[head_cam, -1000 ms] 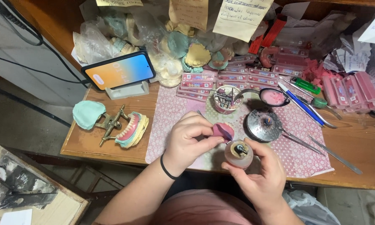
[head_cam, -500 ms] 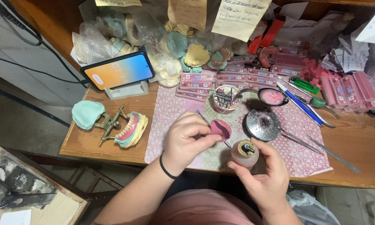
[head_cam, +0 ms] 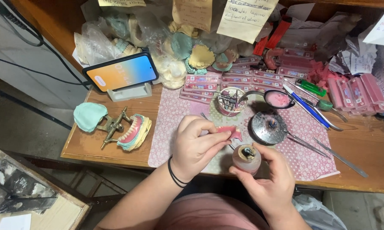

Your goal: Applying a liquid substance to a denture mold and assembling the dental components at a laboratory bench.

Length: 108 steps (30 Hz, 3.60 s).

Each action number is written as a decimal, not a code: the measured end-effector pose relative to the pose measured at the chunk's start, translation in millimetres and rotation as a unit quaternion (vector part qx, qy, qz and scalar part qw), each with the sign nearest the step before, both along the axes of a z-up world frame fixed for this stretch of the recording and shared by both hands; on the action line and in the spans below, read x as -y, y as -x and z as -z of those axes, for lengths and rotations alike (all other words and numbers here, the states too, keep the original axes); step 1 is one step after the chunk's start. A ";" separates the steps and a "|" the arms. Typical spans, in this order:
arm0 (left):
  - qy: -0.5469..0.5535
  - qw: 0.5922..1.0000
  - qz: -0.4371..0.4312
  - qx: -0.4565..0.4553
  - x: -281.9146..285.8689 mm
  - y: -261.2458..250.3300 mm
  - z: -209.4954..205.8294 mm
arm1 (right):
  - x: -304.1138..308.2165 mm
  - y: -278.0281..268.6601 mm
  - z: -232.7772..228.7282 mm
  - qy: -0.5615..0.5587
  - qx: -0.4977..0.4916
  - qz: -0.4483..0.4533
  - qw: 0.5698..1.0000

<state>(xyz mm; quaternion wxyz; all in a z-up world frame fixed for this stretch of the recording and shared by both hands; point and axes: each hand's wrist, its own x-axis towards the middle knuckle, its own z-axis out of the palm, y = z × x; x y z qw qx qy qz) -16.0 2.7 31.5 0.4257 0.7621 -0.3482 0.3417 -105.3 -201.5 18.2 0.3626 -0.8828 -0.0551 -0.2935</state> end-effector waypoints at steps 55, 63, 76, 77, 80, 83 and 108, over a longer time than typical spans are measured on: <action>0.312 0.838 0.145 -0.424 4.8 -18.5 33.9 | 260.6 -35.6 74.3 -0.124 0.086 0.184 0.971; 0.354 0.781 0.146 -0.493 5.5 -19.1 33.9 | 258.5 -38.2 82.4 -0.206 0.059 0.115 0.970; 0.388 0.754 0.164 -0.504 -6.6 4.2 35.2 | 10.9 -19.0 19.5 -0.298 0.010 -0.197 0.934; 0.396 0.751 0.170 -0.500 -11.5 10.8 35.2 | -3.4 -25.9 16.2 -0.287 -0.048 -0.271 0.918; 0.395 0.752 0.185 -0.494 -35.6 31.1 31.2 | -44.9 -46.5 3.7 -0.267 -0.013 -0.431 0.862; 0.411 0.748 0.179 -0.489 -63.7 50.4 25.6 | -79.6 -41.4 3.8 -0.284 -0.024 -0.427 0.858; -0.053 0.835 -0.296 -0.460 -271.8 4.0 -0.4 | -177.5 -72.1 1.7 -0.351 -0.039 -0.272 0.895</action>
